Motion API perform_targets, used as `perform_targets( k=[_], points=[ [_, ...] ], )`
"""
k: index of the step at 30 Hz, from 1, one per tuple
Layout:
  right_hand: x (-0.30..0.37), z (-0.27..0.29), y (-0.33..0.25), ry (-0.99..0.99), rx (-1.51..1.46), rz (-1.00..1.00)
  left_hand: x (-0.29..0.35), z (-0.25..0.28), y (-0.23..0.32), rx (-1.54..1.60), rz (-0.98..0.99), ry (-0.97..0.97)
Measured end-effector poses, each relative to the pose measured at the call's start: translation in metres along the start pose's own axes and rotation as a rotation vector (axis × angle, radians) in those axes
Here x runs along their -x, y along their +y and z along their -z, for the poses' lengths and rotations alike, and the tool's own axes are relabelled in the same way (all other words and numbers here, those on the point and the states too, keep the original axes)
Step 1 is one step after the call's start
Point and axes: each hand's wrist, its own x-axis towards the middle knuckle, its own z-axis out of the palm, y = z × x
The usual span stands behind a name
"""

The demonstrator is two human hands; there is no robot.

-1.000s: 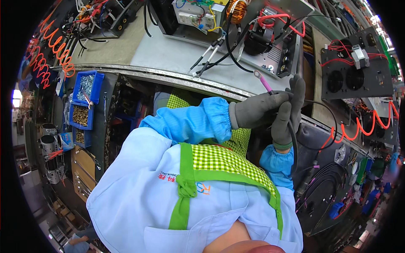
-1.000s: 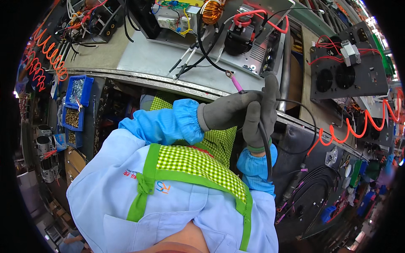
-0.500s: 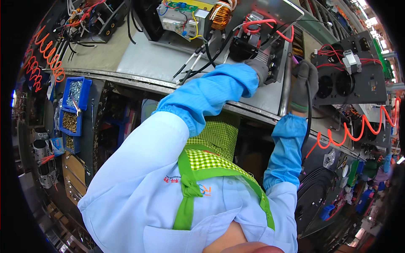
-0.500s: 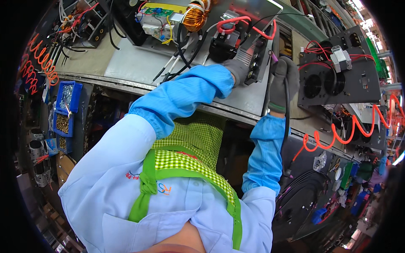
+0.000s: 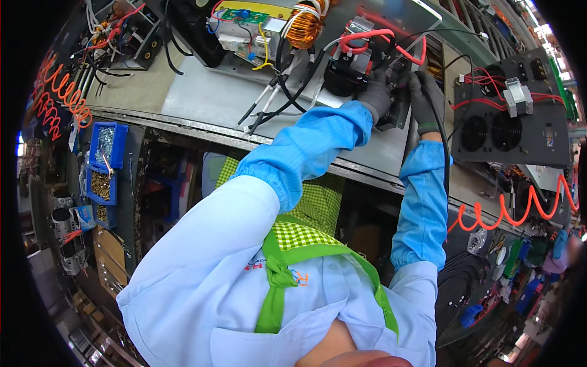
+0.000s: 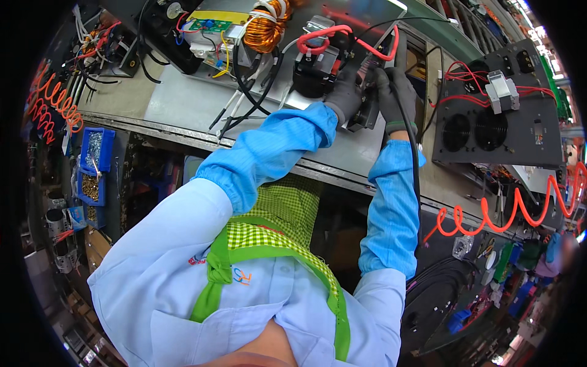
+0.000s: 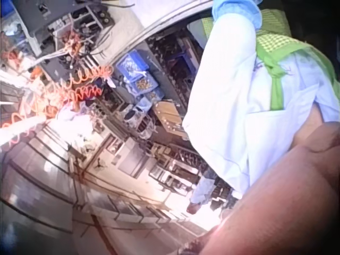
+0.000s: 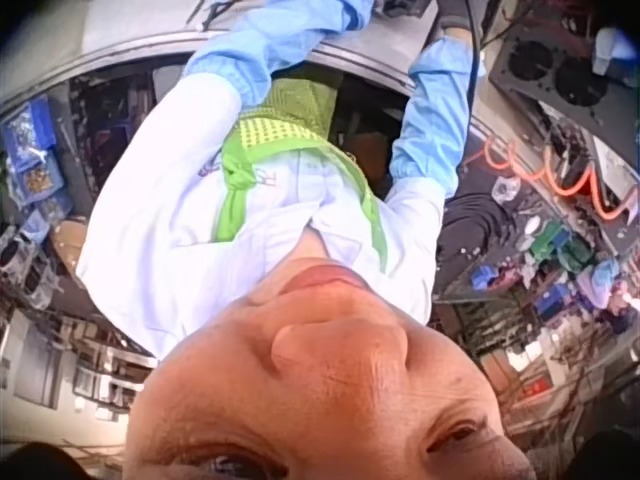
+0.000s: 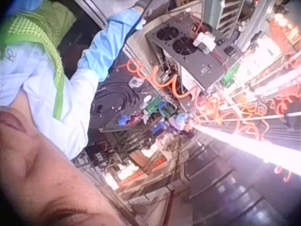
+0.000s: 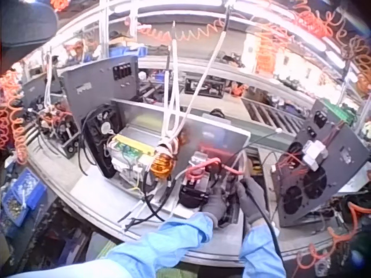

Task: Assemble electrical components into a chassis using tools and wire management.

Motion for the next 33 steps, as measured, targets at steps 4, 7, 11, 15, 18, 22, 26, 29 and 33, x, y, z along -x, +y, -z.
perform_targets(
  k=[4,7,11,15,18,22,26,29,33],
  points=[
    [-0.008,-0.011,0.012,0.102,-0.030,0.032,-0.006,-0.010,-0.001,0.179,0.084,0.055],
    [-0.015,-0.019,0.006,0.114,-0.018,0.057,-0.015,-0.010,-0.009,0.220,0.100,0.027],
    [-0.014,-0.022,0.009,0.114,0.039,-0.014,-0.004,-0.007,0.004,0.326,0.245,0.007],
    [-0.016,-0.022,0.008,0.104,0.102,-0.045,-0.005,-0.007,-0.005,0.367,0.225,-0.017],
    [-0.017,-0.024,0.003,0.082,0.020,-0.093,-0.008,-0.011,-0.015,0.402,0.153,-0.013],
    [-0.016,-0.026,0.012,0.111,-0.031,-0.104,-0.009,-0.015,-0.016,0.469,0.178,-0.062],
    [-0.014,-0.026,0.001,0.090,-0.081,-0.088,-0.016,-0.012,-0.021,0.350,0.179,-0.081],
    [-0.018,-0.031,0.005,0.136,-0.160,0.016,-0.019,-0.011,-0.018,0.291,0.219,-0.091],
    [-0.019,-0.044,0.018,0.197,-0.272,0.058,-0.018,-0.016,-0.016,0.363,0.270,-0.028]
  ],
)
